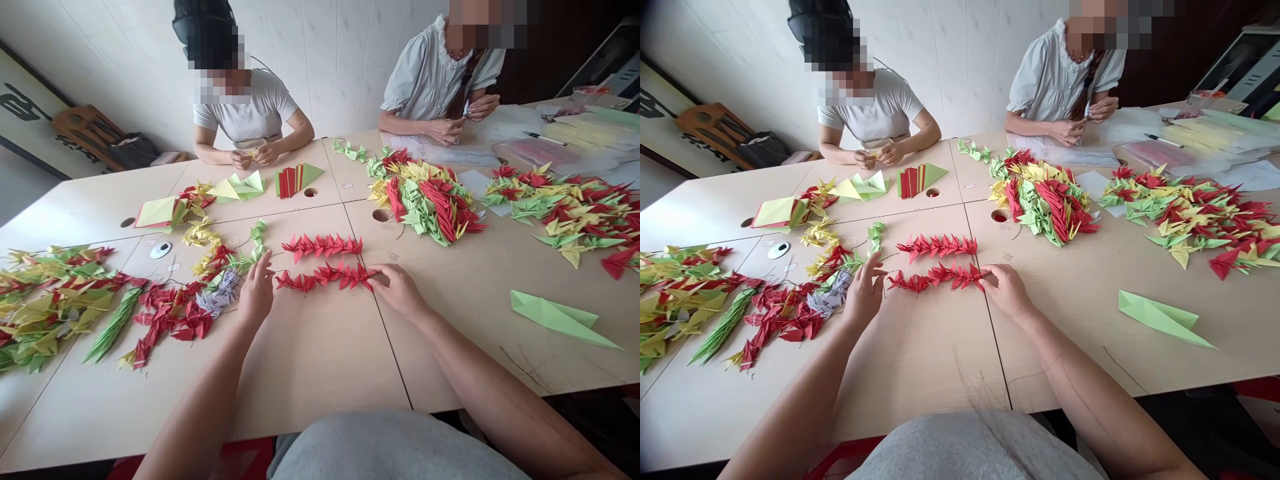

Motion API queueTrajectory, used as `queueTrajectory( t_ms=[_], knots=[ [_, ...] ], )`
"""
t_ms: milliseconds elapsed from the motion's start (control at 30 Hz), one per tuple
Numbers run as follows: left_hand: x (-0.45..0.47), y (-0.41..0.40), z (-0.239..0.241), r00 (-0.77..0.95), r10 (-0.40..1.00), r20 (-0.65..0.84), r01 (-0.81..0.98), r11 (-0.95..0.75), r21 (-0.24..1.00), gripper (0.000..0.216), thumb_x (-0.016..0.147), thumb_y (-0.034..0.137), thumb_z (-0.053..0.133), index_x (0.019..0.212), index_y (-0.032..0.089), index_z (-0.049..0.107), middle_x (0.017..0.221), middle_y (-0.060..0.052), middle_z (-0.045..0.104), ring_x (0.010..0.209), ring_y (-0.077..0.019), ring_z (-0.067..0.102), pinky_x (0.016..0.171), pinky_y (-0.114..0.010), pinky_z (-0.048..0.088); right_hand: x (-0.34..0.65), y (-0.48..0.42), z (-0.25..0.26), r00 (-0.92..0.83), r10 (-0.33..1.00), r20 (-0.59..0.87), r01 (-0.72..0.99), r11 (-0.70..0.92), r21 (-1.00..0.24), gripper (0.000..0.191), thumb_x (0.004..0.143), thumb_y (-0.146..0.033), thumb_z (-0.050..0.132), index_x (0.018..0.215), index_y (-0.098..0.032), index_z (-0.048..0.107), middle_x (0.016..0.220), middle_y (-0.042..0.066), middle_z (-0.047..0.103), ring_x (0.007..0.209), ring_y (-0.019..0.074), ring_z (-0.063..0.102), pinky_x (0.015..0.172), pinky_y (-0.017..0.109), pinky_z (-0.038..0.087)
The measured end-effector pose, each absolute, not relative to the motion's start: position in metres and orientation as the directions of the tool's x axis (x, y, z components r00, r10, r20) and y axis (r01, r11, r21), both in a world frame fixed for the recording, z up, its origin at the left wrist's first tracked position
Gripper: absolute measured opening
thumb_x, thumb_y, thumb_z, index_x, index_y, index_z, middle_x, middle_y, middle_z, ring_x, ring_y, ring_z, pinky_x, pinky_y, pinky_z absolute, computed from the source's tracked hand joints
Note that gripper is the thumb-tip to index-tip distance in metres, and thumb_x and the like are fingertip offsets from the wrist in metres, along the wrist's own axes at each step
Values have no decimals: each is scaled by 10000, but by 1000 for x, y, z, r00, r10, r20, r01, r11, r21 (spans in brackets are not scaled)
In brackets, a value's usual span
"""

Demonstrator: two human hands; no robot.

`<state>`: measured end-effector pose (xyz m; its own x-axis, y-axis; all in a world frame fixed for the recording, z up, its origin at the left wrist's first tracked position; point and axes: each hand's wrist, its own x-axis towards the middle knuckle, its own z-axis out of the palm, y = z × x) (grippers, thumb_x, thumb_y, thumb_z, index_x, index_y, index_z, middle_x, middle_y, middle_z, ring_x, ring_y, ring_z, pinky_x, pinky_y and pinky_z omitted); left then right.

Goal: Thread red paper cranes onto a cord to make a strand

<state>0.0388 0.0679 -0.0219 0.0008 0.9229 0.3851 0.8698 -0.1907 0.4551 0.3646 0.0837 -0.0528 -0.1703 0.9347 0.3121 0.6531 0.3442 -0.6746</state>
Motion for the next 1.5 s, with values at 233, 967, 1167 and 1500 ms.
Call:
queueTrajectory(
  t_ms=[233, 967, 1167, 1500],
  knots=[
    [49, 72, -8, 79, 905, 417, 893, -250, 374, 490, 892, 113, 411, 1368, 228, 407, 1151, -111, 625, 896, -182, 658, 727, -294, 516, 365, 84, -51, -180, 931, 319, 649, 356, -673, 179, 796, -218, 606, 966, -224, 661, 987, 67, 724, 966, 260, 654, 870, 446, 513],
    [21, 32, -40, -71, 944, 322, 922, -61, 382, 501, 804, 100, 447, 1274, 251, 531, 881, -29, 702, 860, -206, 646, 817, -346, 484, 366, 83, -53, -170, 940, 296, 647, 333, -686, 184, 803, -241, 599, 976, -233, 662, 993, 61, 719, 984, 262, 644, 891, 454, 500],
    [12, 36, -45, -52, 941, 334, 949, -57, 311, 455, 768, 101, 445, 1174, 224, 608, 827, -36, 705, 819, -219, 642, 834, -355, 465, 366, 84, -55, -167, 937, 307, 645, 339, -685, 176, 803, -251, 595, 966, -233, 661, 986, 60, 720, 973, 261, 648, 884, 454, 504],
    [12, 36, -45, -72, 933, 352, 961, -30, 276, 371, 798, 133, 446, 1105, 203, 641, 885, -72, 710, 868, -249, 633, 815, -369, 458, 365, 83, -53, -170, 937, 305, 646, 340, -683, 179, 794, -233, 594, 959, -234, 663, 981, 60, 722, 973, 264, 648, 880, 453, 506]
  ],
)
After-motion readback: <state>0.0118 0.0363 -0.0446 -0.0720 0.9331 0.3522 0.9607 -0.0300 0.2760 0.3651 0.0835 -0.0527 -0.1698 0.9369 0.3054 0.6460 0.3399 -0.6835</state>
